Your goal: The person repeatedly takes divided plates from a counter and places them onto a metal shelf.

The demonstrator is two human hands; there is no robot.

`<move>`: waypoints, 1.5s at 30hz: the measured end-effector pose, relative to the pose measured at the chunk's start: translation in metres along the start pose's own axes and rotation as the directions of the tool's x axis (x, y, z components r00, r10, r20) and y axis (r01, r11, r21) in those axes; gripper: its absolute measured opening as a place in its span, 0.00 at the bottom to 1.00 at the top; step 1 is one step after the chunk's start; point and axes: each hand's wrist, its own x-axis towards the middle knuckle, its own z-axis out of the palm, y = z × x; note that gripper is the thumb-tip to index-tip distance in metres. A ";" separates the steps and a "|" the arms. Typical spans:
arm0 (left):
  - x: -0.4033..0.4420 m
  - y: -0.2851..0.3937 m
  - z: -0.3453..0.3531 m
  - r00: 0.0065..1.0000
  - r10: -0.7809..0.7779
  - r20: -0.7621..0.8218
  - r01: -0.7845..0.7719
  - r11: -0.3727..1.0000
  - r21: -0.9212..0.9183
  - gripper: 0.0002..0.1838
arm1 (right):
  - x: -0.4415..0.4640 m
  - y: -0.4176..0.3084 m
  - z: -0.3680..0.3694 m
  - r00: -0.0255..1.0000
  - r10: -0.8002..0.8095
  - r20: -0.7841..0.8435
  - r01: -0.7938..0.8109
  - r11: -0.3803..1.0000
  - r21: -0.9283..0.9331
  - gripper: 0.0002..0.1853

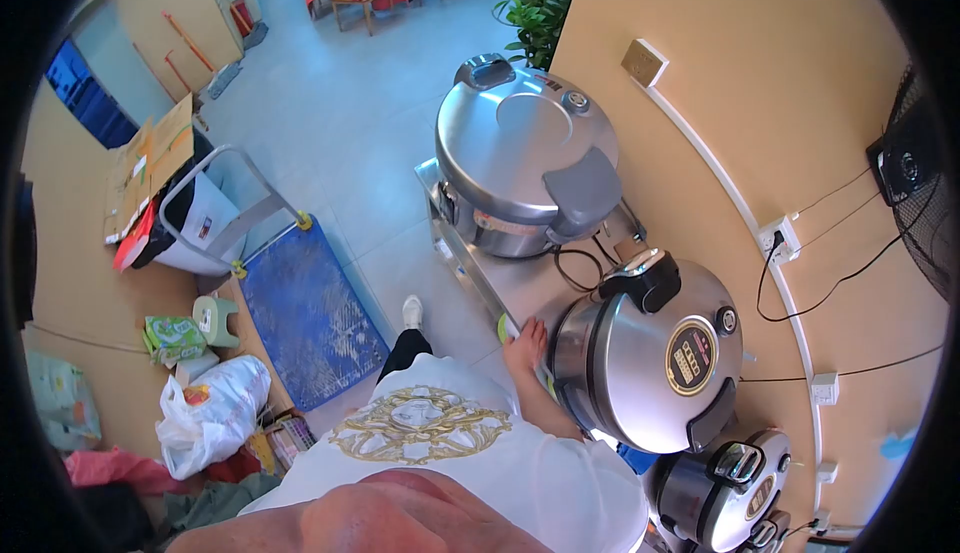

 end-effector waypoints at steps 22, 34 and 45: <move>0.302 0.219 -0.321 0.986 -0.116 0.122 0.168 0.636 -0.753 0.16 | 0.050 -0.050 0.092 0.839 0.482 -0.252 -0.544 0.756 -0.363 0.41; 0.372 0.155 -0.338 0.984 -0.049 0.173 0.054 0.998 -0.027 0.27 | 0.075 -0.038 0.139 0.631 0.460 -0.625 -0.776 0.392 -0.494 0.45; 0.360 0.179 -0.367 0.976 -0.067 0.209 0.098 0.985 -0.142 0.29 | 0.088 -0.091 0.086 0.567 0.779 -0.267 -0.821 0.562 -0.102 0.46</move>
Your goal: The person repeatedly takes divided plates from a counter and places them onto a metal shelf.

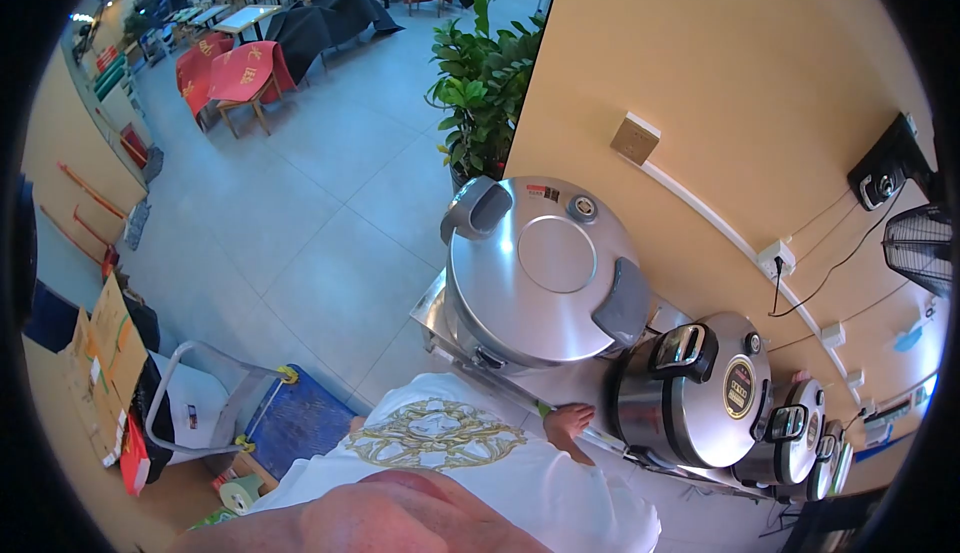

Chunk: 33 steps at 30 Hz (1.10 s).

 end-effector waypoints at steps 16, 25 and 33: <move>0.043 -0.015 0.004 0.918 0.351 0.185 -0.396 0.790 0.469 0.16 | -0.070 0.018 -0.046 0.984 -0.176 -0.021 0.177 0.975 0.136 0.41; 0.073 0.049 0.046 0.761 0.351 0.545 -0.628 0.189 0.755 0.17 | -0.113 0.150 -0.003 0.732 -0.145 0.665 -0.041 0.966 0.256 0.30; 0.020 0.106 0.155 0.475 0.299 0.828 -0.788 -0.274 0.551 0.14 | -0.201 0.328 0.053 0.781 0.421 0.462 -0.583 0.757 0.295 0.24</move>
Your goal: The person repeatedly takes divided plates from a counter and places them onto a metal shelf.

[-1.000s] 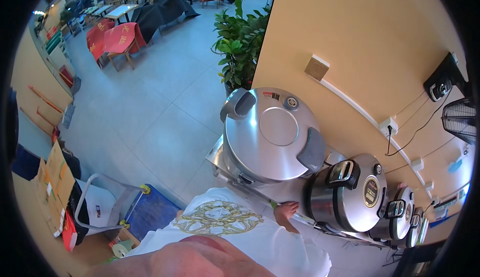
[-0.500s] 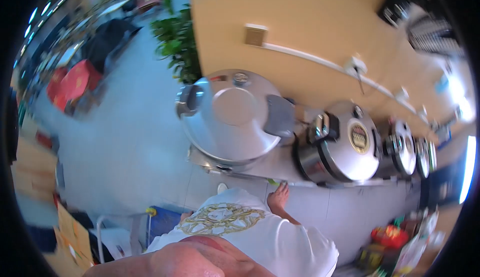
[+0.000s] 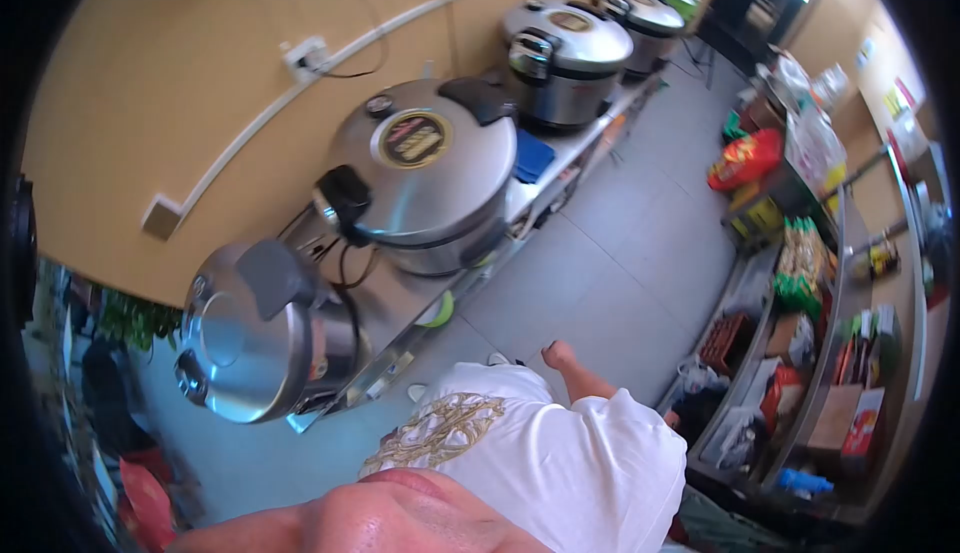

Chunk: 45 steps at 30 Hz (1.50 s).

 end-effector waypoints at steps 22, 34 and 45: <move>0.270 0.319 -0.142 0.821 0.397 0.409 -0.515 0.825 0.232 0.14 | -0.253 -0.057 -0.503 -0.419 0.031 -0.908 0.904 0.114 -0.413 0.05; 0.362 0.479 -0.209 0.827 0.325 0.459 -0.445 0.877 0.181 0.14 | -0.160 -0.054 -0.620 -0.211 -0.005 -0.978 0.970 -0.124 -0.208 0.04; 0.386 0.590 -0.205 0.870 0.243 0.430 -0.323 0.938 0.122 0.14 | -0.074 0.012 -0.698 -0.095 -0.117 -0.989 0.972 -0.224 -0.067 0.04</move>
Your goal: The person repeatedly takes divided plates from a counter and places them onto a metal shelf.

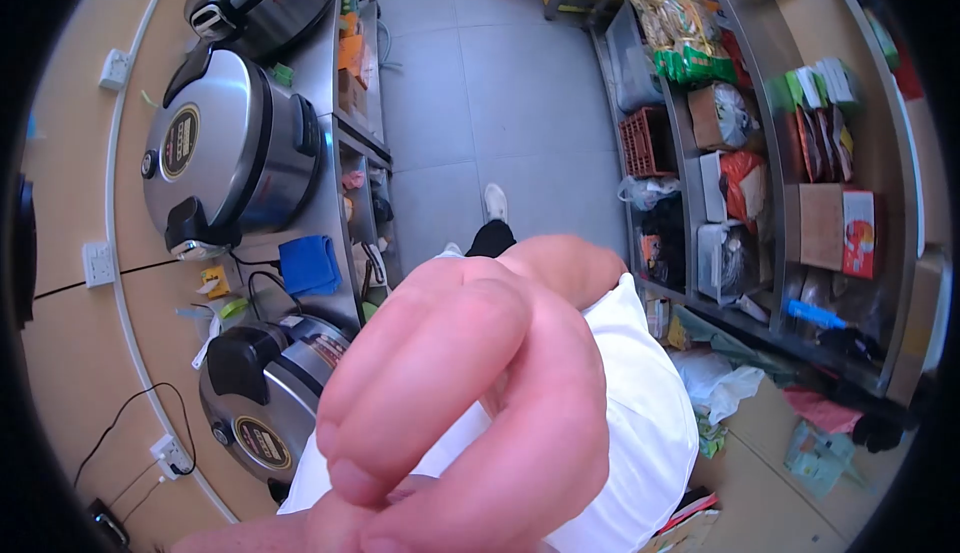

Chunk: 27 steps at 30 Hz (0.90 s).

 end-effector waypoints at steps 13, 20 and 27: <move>0.082 0.195 -0.013 0.992 -0.068 -0.105 0.059 0.995 -0.086 0.14 | -0.032 0.171 -0.251 0.870 0.395 -0.293 -0.484 0.794 -0.366 0.09; 0.115 0.288 -0.017 0.979 -0.118 -0.168 0.084 0.976 -0.199 0.14 | -0.121 0.228 -0.380 0.390 0.719 -0.575 -0.899 0.161 -0.408 0.11; 0.161 0.343 -0.026 0.981 -0.109 -0.158 0.090 0.988 -0.127 0.14 | -0.144 0.263 -0.454 0.161 0.759 -0.631 -0.940 -0.077 -0.333 0.09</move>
